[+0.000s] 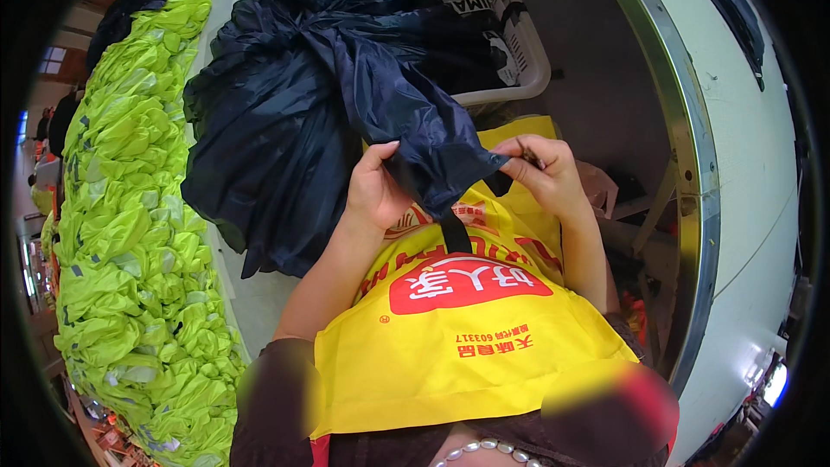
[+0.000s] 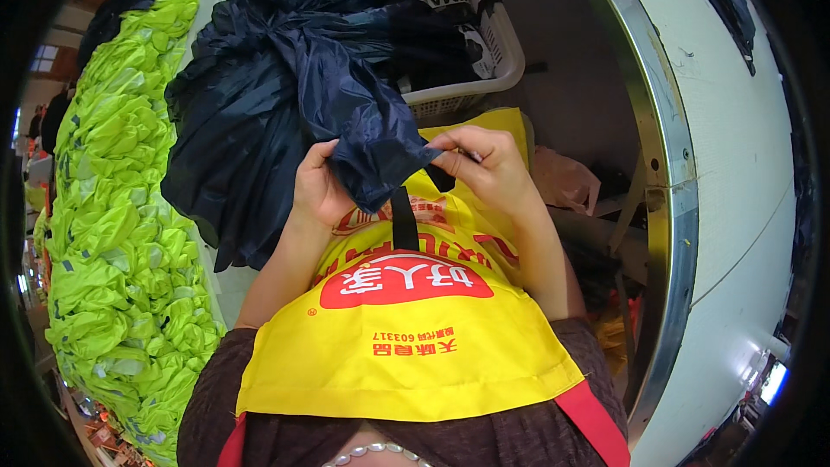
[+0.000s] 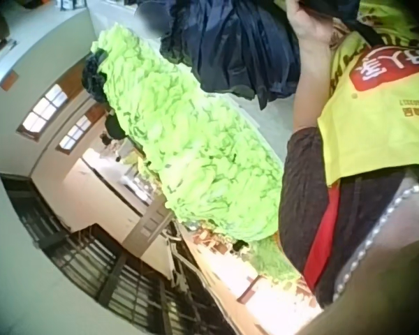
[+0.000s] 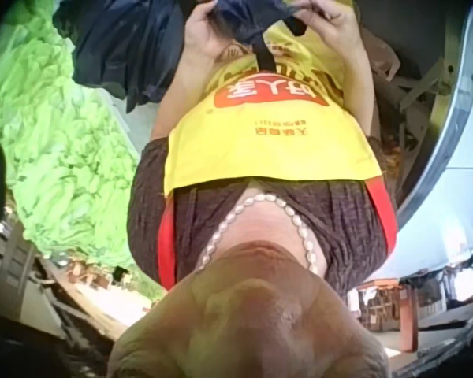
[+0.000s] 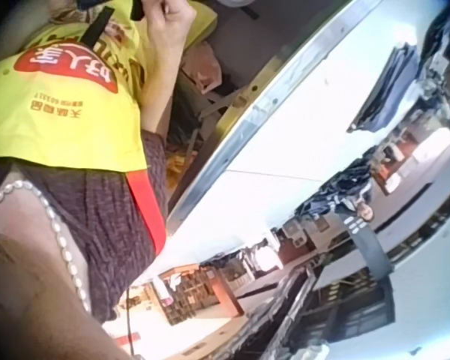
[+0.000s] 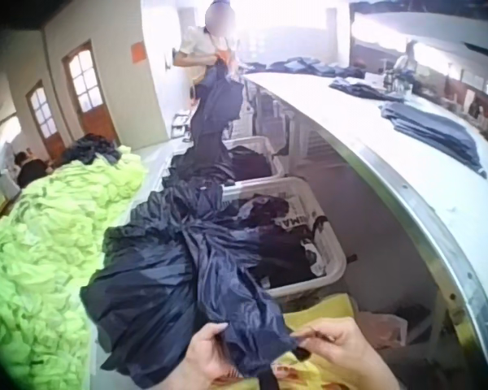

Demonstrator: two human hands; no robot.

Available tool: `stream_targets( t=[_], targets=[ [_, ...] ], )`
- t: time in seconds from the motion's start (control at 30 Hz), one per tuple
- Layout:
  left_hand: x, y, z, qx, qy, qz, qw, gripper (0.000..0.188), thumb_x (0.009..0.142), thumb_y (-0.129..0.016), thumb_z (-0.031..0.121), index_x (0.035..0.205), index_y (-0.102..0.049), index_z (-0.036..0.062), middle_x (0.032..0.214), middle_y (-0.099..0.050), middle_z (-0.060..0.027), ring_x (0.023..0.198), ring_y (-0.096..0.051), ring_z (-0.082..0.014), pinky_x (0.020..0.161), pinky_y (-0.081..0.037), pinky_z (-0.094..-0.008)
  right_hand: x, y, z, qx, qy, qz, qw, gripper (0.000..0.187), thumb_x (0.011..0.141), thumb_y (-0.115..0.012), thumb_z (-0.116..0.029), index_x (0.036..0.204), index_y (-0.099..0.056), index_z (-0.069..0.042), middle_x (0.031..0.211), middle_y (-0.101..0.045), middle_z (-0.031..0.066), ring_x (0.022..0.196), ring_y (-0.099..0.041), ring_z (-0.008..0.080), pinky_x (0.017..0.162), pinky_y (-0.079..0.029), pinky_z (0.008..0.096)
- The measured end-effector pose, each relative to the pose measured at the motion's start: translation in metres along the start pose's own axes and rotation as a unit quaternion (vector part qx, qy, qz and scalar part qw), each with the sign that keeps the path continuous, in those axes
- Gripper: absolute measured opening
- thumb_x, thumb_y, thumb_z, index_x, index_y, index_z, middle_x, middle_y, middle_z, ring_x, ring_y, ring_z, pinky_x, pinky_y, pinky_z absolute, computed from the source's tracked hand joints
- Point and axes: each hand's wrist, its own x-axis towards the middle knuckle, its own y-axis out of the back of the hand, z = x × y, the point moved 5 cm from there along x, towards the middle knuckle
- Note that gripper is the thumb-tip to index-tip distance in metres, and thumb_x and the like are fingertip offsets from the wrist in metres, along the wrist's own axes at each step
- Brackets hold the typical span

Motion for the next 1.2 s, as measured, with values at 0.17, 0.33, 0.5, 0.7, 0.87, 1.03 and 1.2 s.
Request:
stream_targets(
  t=[0.17, 0.33, 0.5, 0.7, 0.87, 1.03, 1.2],
  targets=[
    [-0.013, 0.022, 0.012, 0.091, -0.108, 0.042, 0.989, 0.029, 0.085, -0.059, 0.023, 0.108, -0.052, 0.0065, 0.105, -0.061, -0.0073, 0.095, -0.059, -0.0198, 0.085, -0.047, -0.0327, -0.001, 0.009, 0.014, 0.029, -0.036, 0.068, 0.997, 0.007, 0.084, -0.058, -0.005, 0.087, -0.058, 0.0, 0.069, -0.053, -0.0005, 0.061, -0.046, 0.0051, 0.055, -0.036, 0.0185],
    [-0.029, 0.058, 0.035, 0.231, -0.23, 0.128, 0.937, 0.016, 0.086, -0.058, 0.02, 0.093, -0.056, 0.0057, 0.076, -0.059, 0.0003, 0.061, -0.052, -0.0074, 0.053, -0.04, -0.0187, -0.006, 0.009, 0.018, 0.052, -0.062, 0.145, 0.986, 0.008, 0.083, -0.055, -0.005, 0.09, -0.056, -0.001, 0.071, -0.052, -0.0013, 0.061, -0.043, 0.0035, 0.055, -0.034, 0.0172],
    [-0.088, 0.008, 0.044, 0.484, -0.534, 0.101, 0.686, 0.03, 0.082, -0.056, 0.006, 0.109, -0.044, 0.0024, 0.104, -0.049, -0.0085, 0.097, -0.049, -0.014, 0.088, -0.038, -0.0271, -0.001, -0.01, 0.001, 0.062, -0.027, 0.137, 0.988, 0.012, 0.077, -0.057, -0.003, 0.089, -0.055, 0.0, 0.073, -0.052, -0.0031, 0.06, -0.042, 0.001, 0.052, -0.033, 0.0151],
    [-0.082, -0.056, 0.003, 0.744, -0.527, -0.022, 0.41, 0.042, 0.063, -0.073, 0.012, 0.099, -0.053, 0.0038, 0.1, -0.051, -0.0132, 0.096, -0.05, -0.0298, 0.084, -0.04, -0.035, 0.004, -0.029, -0.013, 0.075, -0.049, 0.152, 0.984, 0.011, 0.076, -0.058, -0.002, 0.087, -0.056, 0.0, 0.073, -0.052, -0.003, 0.062, -0.044, 0.0008, 0.054, -0.036, 0.0151],
    [-0.066, -0.032, 0.024, 0.681, -0.438, -0.1, 0.579, 0.013, 0.077, -0.059, 0.003, 0.09, -0.058, -0.0003, 0.087, -0.058, -0.0128, 0.086, -0.057, -0.0266, 0.077, -0.044, -0.0314, 0.017, -0.012, 0.005, 0.122, -0.079, 0.035, 0.989, 0.012, 0.077, -0.061, -0.006, 0.088, -0.058, -0.001, 0.072, -0.053, -0.0025, 0.063, -0.047, 0.0027, 0.058, -0.038, 0.0167],
    [-0.043, -0.012, 0.044, 0.455, -0.178, -0.048, 0.871, 0.023, 0.091, -0.05, 0.021, 0.087, -0.059, 0.0006, 0.076, -0.056, 0.0011, 0.068, -0.051, -0.0075, 0.066, -0.043, -0.0209, 0.018, -0.019, 0.057, 0.201, -0.182, -0.131, 0.954, 0.018, 0.082, -0.065, -0.024, 0.083, -0.06, -0.007, 0.063, -0.048, -0.0055, 0.056, -0.041, 0.0027, 0.052, -0.032, 0.0175],
    [-0.036, -0.007, 0.042, 0.315, -0.062, 0.046, 0.946, 0.018, 0.088, -0.055, 0.017, 0.092, -0.062, 0.0005, 0.082, -0.063, -0.0026, 0.073, -0.057, -0.0088, 0.071, -0.047, -0.0218, 0.025, -0.026, 0.055, 0.177, -0.136, -0.081, 0.971, 0.019, 0.086, -0.059, -0.025, 0.082, -0.059, -0.007, 0.064, -0.047, -0.0044, 0.06, -0.043, 0.0039, 0.052, -0.034, 0.0186]
  ],
)
